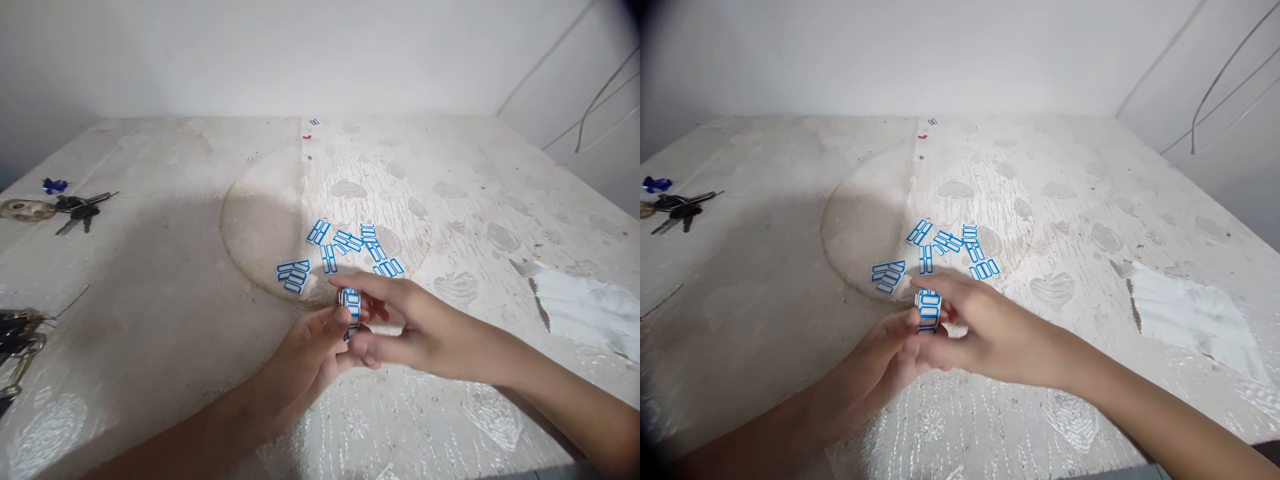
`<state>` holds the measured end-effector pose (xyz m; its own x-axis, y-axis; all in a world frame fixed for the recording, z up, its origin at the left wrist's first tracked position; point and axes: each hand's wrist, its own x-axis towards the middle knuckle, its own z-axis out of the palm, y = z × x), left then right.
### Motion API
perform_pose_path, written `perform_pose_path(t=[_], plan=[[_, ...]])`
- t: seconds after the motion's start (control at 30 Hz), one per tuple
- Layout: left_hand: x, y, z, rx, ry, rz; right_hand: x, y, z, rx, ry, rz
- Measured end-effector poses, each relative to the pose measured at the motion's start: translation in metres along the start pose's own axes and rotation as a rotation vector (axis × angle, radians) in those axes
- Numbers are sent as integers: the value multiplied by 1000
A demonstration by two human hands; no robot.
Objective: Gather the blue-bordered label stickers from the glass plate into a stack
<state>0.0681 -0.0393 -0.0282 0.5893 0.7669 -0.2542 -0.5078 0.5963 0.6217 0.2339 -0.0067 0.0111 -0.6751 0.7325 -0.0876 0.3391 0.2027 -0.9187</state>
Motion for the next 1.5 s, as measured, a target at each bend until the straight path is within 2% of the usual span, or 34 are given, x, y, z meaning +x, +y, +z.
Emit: perform_pose_path(t=[0.1,0.3,0.4,0.53,0.6,0.83,1.0,1.2,1.33,1.5], plan=[[0,-1,-3,-61,-32,-25,3,1,-7,268,-42,33],[-1,1,-3,27,-74,-70,6,8,-11,482,-60,55],[-4,7,1,248,-100,-1,8,11,-13,628,-39,69],[-9,11,6,705,14,159,9,11,-14,743,-103,58],[-10,10,5,784,52,202,8,10,-14,730,-117,48],[-7,7,1,783,64,233,0,7,-11,544,-66,72],[-7,7,1,742,38,191,1,4,-9,508,-106,-9],[-10,3,-1,807,329,342,5,7,-5,720,59,97],[-8,7,-1,811,281,417,7,12,0,942,50,210],[-8,8,0,793,257,420,9,13,6,948,76,272]])
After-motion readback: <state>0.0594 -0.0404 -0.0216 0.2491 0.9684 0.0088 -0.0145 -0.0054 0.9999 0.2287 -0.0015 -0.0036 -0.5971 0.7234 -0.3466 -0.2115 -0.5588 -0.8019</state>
